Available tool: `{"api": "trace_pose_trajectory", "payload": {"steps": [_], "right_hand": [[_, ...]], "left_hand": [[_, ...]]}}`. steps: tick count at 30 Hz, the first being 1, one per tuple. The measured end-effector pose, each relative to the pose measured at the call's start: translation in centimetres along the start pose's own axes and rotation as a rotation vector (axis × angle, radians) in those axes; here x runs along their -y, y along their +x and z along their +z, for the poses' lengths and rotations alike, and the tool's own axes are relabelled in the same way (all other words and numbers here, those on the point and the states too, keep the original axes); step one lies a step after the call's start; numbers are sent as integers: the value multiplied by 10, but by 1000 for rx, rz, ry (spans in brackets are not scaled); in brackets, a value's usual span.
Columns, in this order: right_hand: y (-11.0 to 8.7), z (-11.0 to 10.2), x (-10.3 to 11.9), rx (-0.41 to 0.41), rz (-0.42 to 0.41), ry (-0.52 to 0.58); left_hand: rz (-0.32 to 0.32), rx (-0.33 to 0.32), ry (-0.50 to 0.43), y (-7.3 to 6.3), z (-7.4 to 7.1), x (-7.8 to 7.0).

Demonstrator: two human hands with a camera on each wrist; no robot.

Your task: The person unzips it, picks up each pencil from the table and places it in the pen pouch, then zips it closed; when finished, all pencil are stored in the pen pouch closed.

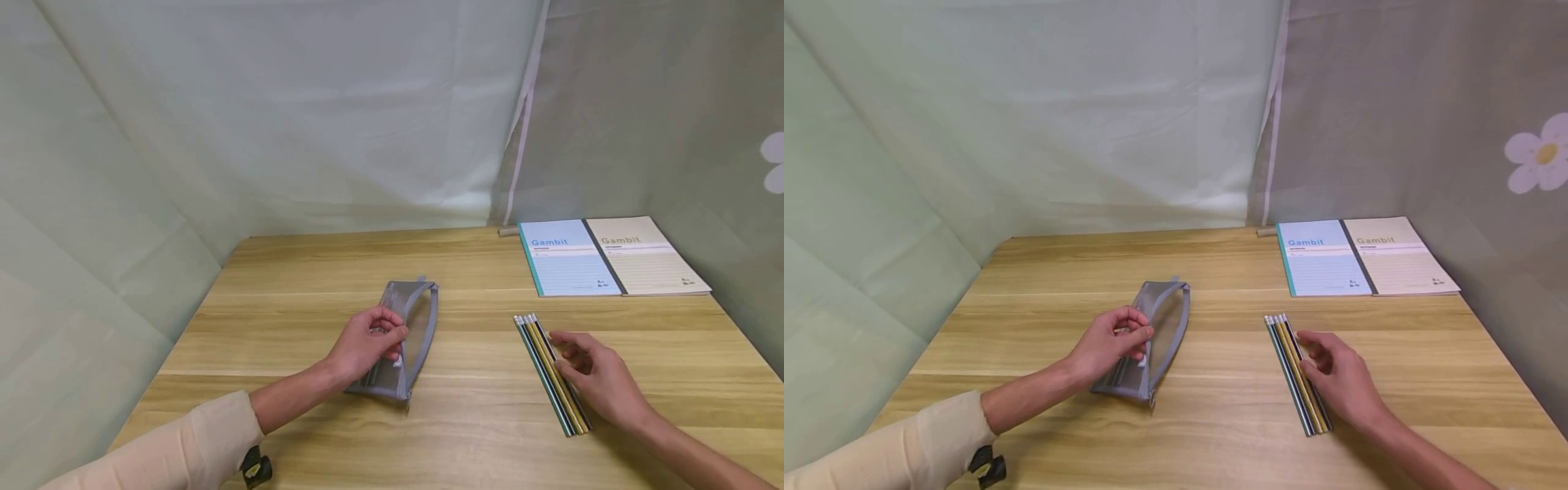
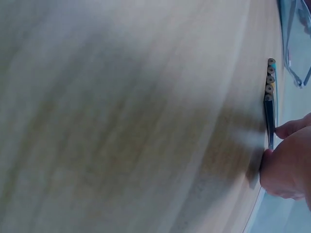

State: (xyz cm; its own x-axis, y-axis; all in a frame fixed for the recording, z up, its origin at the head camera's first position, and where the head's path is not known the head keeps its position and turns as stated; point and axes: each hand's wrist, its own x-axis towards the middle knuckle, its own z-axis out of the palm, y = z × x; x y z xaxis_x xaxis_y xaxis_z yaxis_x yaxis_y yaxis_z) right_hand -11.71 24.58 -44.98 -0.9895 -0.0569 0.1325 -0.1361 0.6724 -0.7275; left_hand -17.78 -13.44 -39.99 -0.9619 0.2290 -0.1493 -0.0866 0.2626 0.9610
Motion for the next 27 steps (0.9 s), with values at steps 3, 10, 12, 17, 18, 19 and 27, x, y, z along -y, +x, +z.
{"api": "trace_pose_trajectory", "payload": {"steps": [3, 10, 12, 17, 18, 19, 27], "right_hand": [[-1, 0, -2, -5, -2, -6], [-2, 2, -4, -37, -22, 3], [-2, 3, -5, -52, -35, 6], [-2, 5, -6, -84, -43, 14], [-2, 6, -6, -86, -39, 15], [-2, 6, -6, -87, -35, 21], [-1, 8, -8, -120, -18, 62]], "left_hand": [[1, 0, 0, 0, 0, 0], [-5, -2, -8, 0, 1, -1], [-7, -4, -8, -1, 1, -1], [-18, -8, 5, -2, 1, -2], [-19, -8, 7, -2, 1, -3], [-19, -8, 8, -2, 1, -3], [-5, -9, 5, -1, 1, -2]]}}
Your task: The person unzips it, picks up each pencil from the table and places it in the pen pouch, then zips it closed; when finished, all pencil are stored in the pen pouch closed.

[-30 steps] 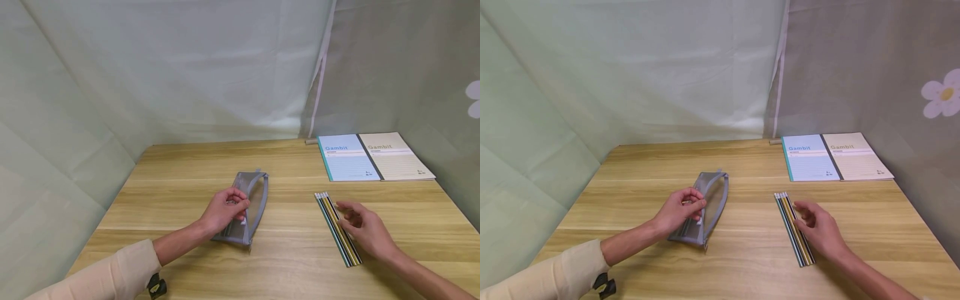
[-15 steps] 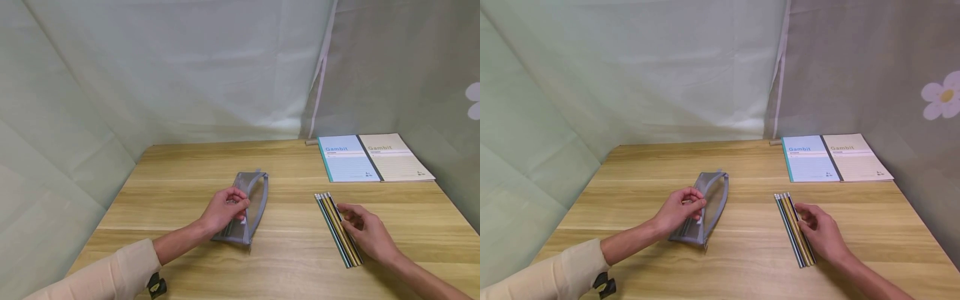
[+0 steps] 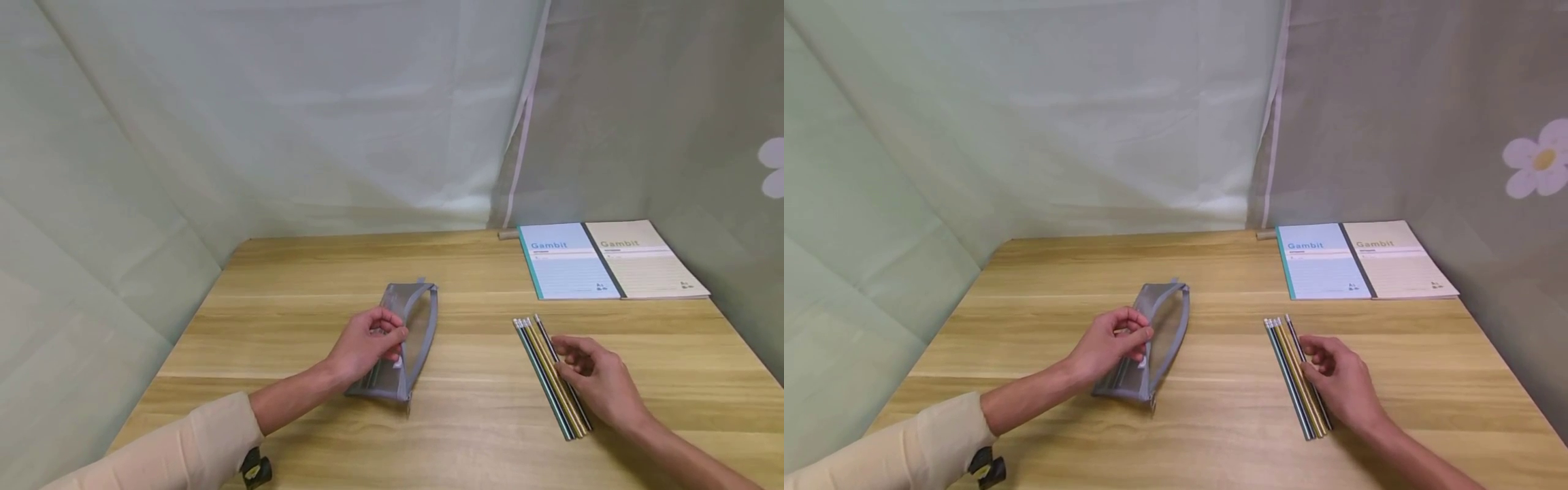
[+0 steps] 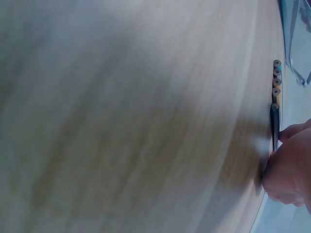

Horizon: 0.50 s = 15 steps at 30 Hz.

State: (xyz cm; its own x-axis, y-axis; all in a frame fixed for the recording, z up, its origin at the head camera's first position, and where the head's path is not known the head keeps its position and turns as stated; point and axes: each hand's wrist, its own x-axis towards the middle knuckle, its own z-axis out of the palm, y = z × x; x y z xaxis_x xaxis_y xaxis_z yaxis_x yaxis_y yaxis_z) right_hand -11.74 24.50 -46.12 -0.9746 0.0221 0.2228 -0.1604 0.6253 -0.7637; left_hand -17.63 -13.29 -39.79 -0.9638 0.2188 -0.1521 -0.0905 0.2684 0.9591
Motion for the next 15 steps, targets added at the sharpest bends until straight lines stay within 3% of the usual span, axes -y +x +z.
{"api": "trace_pose_trajectory", "payload": {"steps": [15], "right_hand": [[-1, 4, 0, -41, 25, 5]], "left_hand": [[-11, -5, 7, 0, 1, 0]]}}
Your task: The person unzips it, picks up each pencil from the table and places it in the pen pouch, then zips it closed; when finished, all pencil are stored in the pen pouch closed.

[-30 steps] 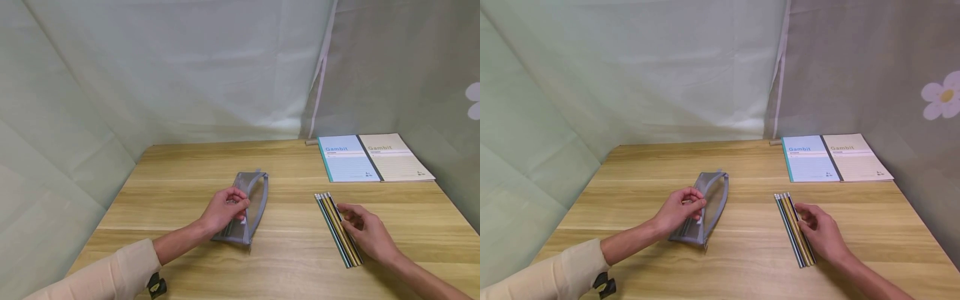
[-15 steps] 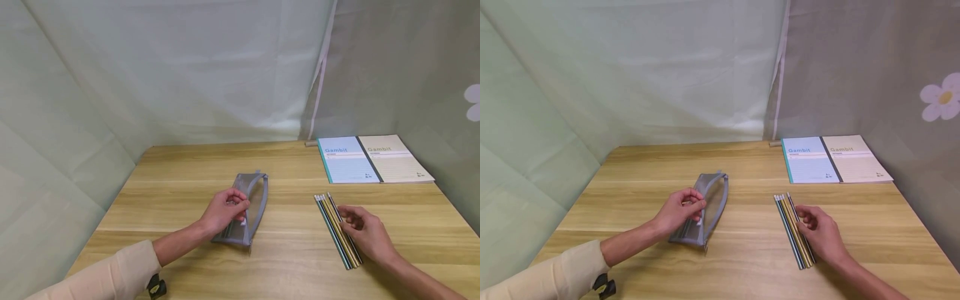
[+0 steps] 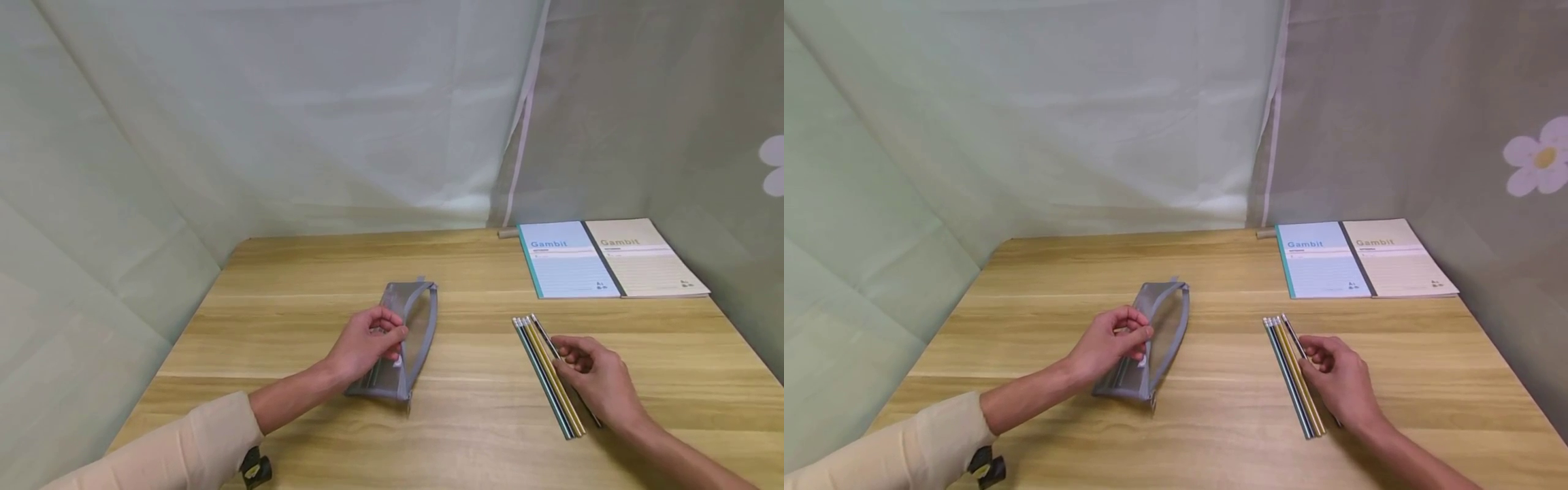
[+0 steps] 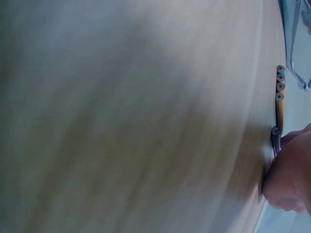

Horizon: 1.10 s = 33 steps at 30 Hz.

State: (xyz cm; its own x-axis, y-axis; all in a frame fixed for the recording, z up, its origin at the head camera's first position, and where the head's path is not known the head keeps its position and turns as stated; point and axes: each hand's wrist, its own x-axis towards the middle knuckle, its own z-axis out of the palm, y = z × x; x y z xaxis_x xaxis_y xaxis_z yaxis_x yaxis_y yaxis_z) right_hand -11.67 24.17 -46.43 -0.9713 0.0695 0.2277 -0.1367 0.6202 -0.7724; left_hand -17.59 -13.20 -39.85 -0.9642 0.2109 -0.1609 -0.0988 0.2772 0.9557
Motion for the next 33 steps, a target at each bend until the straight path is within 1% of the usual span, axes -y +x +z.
{"api": "trace_pose_trajectory", "payload": {"steps": [7, 21, 28, 33], "right_hand": [[3, 2, 2, -28, 22, -23], [3, 7, 3, -86, -3, -25], [4, 8, 4, -109, 7, -55], [6, 7, 5, -100, 30, -76]], "left_hand": [[-1, 5, 0, 1, 0, 0], [11, 16, -5, 1, -2, 1], [19, 19, -11, 2, -3, 2], [21, 21, -11, 1, -4, 2]]}}
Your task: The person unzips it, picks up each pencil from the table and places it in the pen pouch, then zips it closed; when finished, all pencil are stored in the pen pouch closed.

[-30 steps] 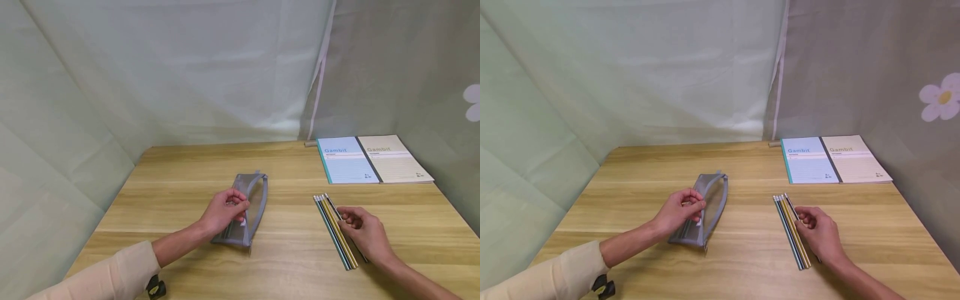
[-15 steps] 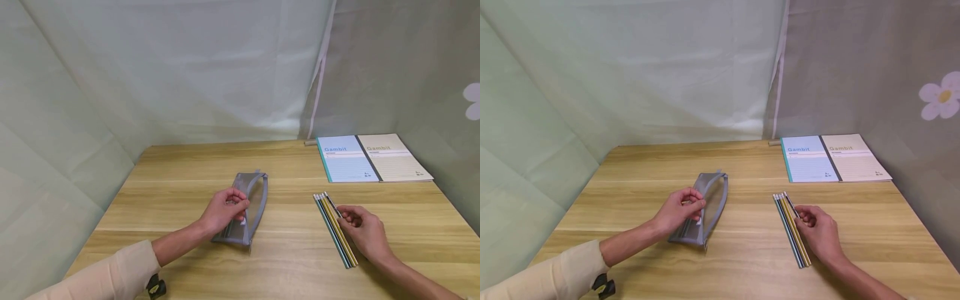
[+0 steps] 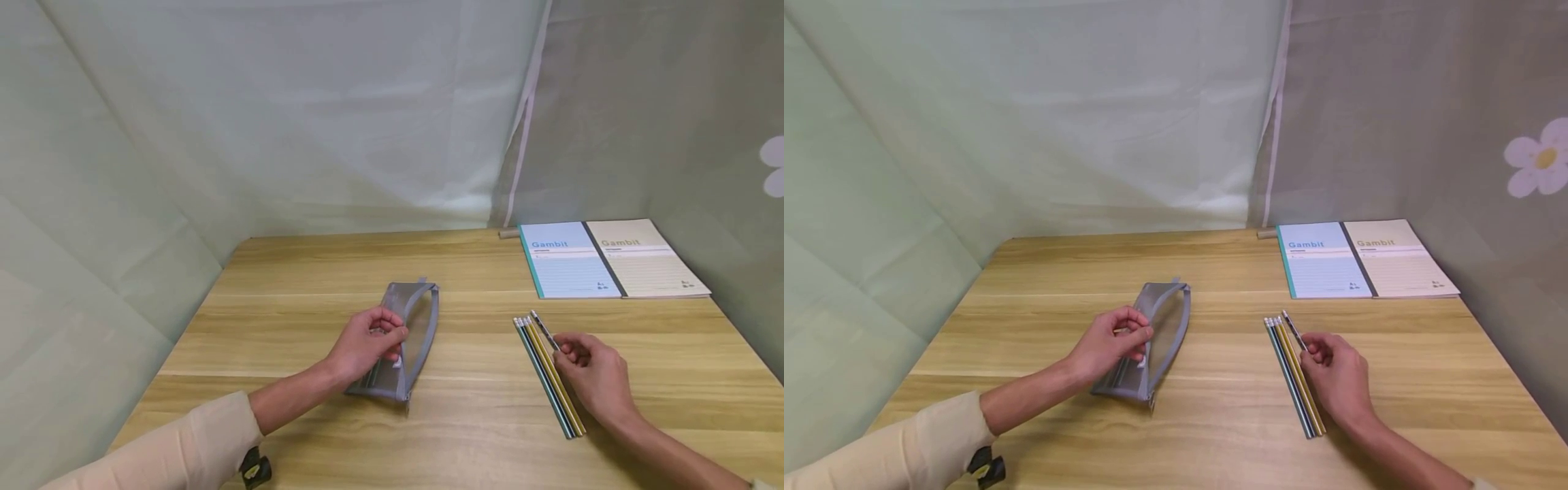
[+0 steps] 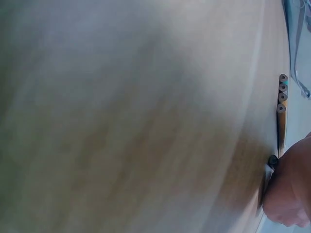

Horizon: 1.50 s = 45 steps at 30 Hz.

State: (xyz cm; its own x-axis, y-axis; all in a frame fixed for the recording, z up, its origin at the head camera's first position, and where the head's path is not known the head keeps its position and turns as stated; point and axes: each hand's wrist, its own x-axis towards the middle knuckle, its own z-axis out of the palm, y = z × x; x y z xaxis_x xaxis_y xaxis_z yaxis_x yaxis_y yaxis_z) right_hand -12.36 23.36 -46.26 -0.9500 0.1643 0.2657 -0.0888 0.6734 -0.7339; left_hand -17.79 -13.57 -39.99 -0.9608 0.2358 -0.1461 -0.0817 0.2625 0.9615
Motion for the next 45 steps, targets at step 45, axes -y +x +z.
{"api": "trace_pose_trajectory", "payload": {"steps": [45], "right_hand": [[50, -30, 18, 205, 305, 333]], "left_hand": [[13, -12, 7, 0, 4, -1]]}}
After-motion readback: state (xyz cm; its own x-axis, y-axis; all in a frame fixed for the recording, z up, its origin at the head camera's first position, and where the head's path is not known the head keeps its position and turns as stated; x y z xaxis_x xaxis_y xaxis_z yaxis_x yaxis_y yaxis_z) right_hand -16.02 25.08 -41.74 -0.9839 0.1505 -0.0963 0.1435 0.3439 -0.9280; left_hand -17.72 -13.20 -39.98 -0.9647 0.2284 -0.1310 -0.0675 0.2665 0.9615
